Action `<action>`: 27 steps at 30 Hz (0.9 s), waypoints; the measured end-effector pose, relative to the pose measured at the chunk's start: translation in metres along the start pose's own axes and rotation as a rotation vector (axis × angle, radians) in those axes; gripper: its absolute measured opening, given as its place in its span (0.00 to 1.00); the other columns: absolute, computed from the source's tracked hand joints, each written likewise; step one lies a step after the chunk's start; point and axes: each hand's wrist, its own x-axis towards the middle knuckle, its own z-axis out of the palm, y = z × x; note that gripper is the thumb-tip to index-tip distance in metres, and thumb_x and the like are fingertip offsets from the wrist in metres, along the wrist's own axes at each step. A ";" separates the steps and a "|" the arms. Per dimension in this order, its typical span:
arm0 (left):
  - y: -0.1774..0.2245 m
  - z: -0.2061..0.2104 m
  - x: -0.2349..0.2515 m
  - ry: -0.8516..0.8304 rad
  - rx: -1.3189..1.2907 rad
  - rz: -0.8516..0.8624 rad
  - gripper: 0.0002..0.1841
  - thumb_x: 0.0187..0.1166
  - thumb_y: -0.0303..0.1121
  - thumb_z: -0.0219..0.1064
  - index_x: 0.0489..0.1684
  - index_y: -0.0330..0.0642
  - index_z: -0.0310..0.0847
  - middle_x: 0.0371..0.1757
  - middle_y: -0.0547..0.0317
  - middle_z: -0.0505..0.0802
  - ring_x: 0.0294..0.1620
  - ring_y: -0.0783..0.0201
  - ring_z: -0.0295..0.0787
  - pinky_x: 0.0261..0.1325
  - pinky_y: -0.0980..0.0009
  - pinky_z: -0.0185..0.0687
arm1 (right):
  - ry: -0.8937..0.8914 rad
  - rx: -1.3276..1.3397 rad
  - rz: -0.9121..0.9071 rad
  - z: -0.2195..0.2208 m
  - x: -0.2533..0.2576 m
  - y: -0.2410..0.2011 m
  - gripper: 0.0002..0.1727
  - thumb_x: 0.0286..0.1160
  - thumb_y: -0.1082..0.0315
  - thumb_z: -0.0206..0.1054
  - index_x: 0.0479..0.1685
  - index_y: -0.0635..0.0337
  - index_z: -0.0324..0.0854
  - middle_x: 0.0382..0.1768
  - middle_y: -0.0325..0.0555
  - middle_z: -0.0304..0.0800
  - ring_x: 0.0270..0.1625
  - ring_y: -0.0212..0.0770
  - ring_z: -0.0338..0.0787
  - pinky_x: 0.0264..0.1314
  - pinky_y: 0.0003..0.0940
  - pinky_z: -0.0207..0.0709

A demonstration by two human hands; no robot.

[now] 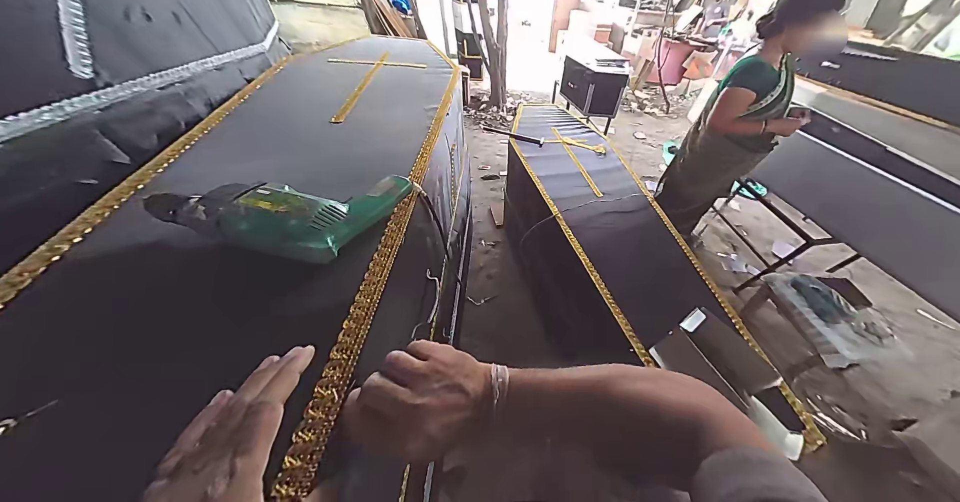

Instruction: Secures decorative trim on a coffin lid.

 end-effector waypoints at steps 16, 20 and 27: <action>0.000 0.001 -0.001 0.014 0.021 0.037 0.57 0.56 0.45 0.81 0.90 0.30 0.52 0.88 0.29 0.67 0.90 0.30 0.57 0.91 0.37 0.40 | -0.033 1.574 1.576 -0.006 0.041 -0.034 0.16 0.87 0.67 0.57 0.26 0.58 0.77 0.16 0.33 0.73 0.15 0.26 0.68 0.18 0.22 0.62; -0.001 0.001 -0.002 0.009 0.019 0.028 0.58 0.56 0.45 0.82 0.91 0.32 0.52 0.89 0.33 0.66 0.91 0.34 0.56 0.92 0.38 0.40 | -0.140 1.094 1.137 -0.011 0.027 -0.031 0.18 0.88 0.64 0.56 0.30 0.65 0.81 0.25 0.46 0.82 0.29 0.40 0.83 0.33 0.41 0.75; 0.000 0.001 -0.003 0.020 0.019 0.043 0.57 0.56 0.47 0.82 0.90 0.30 0.54 0.88 0.30 0.68 0.89 0.32 0.59 0.91 0.37 0.41 | -0.001 -0.022 0.169 0.001 -0.001 -0.016 0.11 0.77 0.67 0.66 0.50 0.60 0.90 0.37 0.49 0.91 0.38 0.49 0.90 0.32 0.39 0.82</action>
